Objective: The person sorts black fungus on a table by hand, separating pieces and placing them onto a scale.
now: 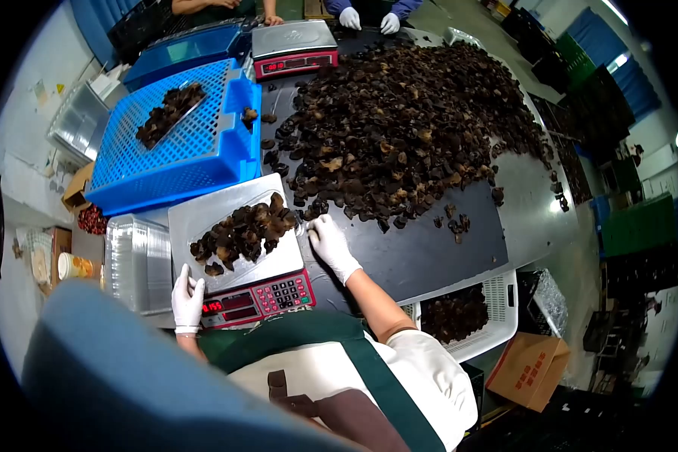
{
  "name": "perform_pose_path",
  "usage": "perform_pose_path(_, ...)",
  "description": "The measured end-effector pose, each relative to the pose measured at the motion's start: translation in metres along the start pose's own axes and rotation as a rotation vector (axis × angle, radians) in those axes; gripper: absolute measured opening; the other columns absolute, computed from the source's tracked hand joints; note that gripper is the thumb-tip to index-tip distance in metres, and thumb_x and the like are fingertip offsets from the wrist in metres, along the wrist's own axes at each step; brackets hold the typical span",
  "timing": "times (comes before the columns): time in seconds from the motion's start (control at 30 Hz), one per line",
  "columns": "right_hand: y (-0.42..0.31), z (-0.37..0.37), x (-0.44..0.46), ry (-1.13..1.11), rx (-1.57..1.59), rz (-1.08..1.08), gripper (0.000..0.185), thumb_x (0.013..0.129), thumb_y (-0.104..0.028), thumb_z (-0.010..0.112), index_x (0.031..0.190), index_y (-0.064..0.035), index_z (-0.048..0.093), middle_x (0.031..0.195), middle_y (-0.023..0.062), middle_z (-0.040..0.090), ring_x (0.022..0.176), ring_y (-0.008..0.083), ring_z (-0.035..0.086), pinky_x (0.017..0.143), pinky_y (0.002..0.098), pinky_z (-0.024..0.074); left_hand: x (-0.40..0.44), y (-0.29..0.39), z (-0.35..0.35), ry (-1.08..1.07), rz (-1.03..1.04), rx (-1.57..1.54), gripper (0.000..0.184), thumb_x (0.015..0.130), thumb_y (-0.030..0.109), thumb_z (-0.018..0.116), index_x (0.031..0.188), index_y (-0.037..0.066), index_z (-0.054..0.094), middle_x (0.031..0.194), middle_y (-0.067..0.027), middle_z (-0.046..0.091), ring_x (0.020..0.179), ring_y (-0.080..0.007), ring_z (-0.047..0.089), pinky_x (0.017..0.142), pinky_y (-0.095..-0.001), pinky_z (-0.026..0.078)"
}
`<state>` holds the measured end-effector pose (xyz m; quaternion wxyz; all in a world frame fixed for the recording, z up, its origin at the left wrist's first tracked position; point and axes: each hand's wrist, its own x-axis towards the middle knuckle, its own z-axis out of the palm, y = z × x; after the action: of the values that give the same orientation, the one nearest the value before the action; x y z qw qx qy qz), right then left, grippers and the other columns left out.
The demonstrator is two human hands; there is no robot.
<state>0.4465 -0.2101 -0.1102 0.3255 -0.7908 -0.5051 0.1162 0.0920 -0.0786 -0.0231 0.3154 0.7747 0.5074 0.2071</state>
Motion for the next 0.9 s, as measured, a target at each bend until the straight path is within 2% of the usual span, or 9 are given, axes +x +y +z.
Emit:
perform_pose_path(0.07,0.0,-0.004,0.014,0.221,-0.009,0.03,0.042,0.083,-0.015,0.067,0.123,-0.0101,0.055,0.118,0.0161,0.053,0.106,0.0355,0.057,0.089,0.0419,0.049,0.001,-0.003,0.003,-0.003,-0.019,-0.04,0.055,0.085,0.013,0.069,0.135,-0.001,0.051,0.078,-0.0028,0.051,0.063,-0.0126,0.048,0.065,-0.027,0.046)
perform_pose_path(0.17,-0.006,-0.006,0.032,0.093,-0.224,0.058,0.059,0.081,-0.019,0.071,0.135,-0.0133,0.048,0.128,0.0165,0.05,0.109,0.0342,0.056,0.089,0.0418,0.0506,0.004,0.001,0.006,-0.014,-0.051,-0.06,0.054,0.086,0.012,0.068,0.136,-0.001,0.051,0.078,-0.0022,0.051,0.063,-0.0116,0.048,0.065,-0.0261,0.046)
perform_pose_path(0.23,-0.006,-0.003,0.038,0.077,-0.31,-0.007,0.049,0.083,-0.016,0.067,0.129,-0.0129,0.052,0.124,0.0175,0.051,0.105,0.035,0.057,0.085,0.0419,0.0518,0.004,0.005,0.002,0.005,-0.011,-0.021,0.052,0.087,0.011,0.067,0.136,-0.001,0.051,0.078,-0.0015,0.052,0.064,-0.0103,0.048,0.065,-0.0252,0.045)
perform_pose_path(0.37,0.022,0.002,0.031,0.092,-0.039,-0.156,0.024,0.088,-0.005,0.057,0.111,-0.0085,0.059,0.106,0.015,0.058,0.096,0.0354,0.06,0.082,0.0407,0.0507,0.003,0.004,-0.001,0.072,0.007,-0.029,0.052,0.087,0.009,0.067,0.136,0.002,0.051,0.079,-0.0023,0.052,0.062,-0.0118,0.048,0.064,-0.0263,0.046)
perform_pose_path(0.47,0.038,0.006,0.025,0.272,0.403,0.03,0.023,0.089,-0.003,0.058,0.111,-0.0041,0.062,0.109,0.0119,0.064,0.101,0.0251,0.062,0.089,0.0333,0.0491,-0.003,0.018,-0.007,0.11,-0.03,-0.071,0.05,0.087,0.009,0.066,0.134,0.002,0.052,0.088,-0.0048,0.053,0.069,-0.0127,0.05,0.068,-0.0264,0.047)
perform_pose_path(0.53,0.032,-0.008,0.023,0.32,0.706,0.221,0.027,0.09,-0.003,0.057,0.117,-0.002,0.061,0.116,0.0081,0.065,0.106,0.0168,0.06,0.093,0.0296,0.0467,-0.004,0.019,-0.005,0.215,0.091,-0.168,0.047,0.086,0.008,0.066,0.131,0.003,0.054,0.103,-0.01,0.056,0.087,-0.0201,0.056,0.081,-0.0313,0.048)
perform_pose_path(0.67,-0.052,-0.069,0.026,0.31,0.525,-0.198,0.027,0.088,0.006,0.055,0.112,-0.0042,0.06,0.112,0.0084,0.059,0.099,0.0186,0.061,0.088,0.0299,0.0486,0.003,0.046,-0.004,0.308,0.293,0.101,0.049,0.081,0.012,0.069,0.128,0.005,0.056,0.124,-0.017,0.055,0.117,-0.0353,0.051,0.101,-0.0431,0.041)
perform_pose_path(0.77,-0.106,-0.081,0.032,0.182,0.295,-0.475,0.03,0.085,0.0,0.062,0.114,-0.0084,0.061,0.111,0.0123,0.059,0.092,0.0272,0.063,0.081,0.0344,0.0518,0.017,0.074,0.012,0.268,0.342,0.204,0.056,0.084,0.023,0.068,0.135,0.006,0.052,0.137,-0.0188,0.049,0.127,-0.0367,0.045,0.107,-0.0474,0.033)
perform_pose_path(0.9,-0.132,-0.058,0.027,-0.154,-0.01,-0.505,0.043,0.085,-0.012,0.066,0.127,-0.0111,0.057,0.117,0.0122,0.058,0.097,0.031,0.062,0.083,0.0378,0.0525,0.028,0.069,0.051,0.112,0.305,0.243,0.068,0.088,0.033,0.063,0.144,0.004,0.039,0.147,-0.0208,0.041,0.137,-0.037,0.035,0.112,-0.0518,0.022)
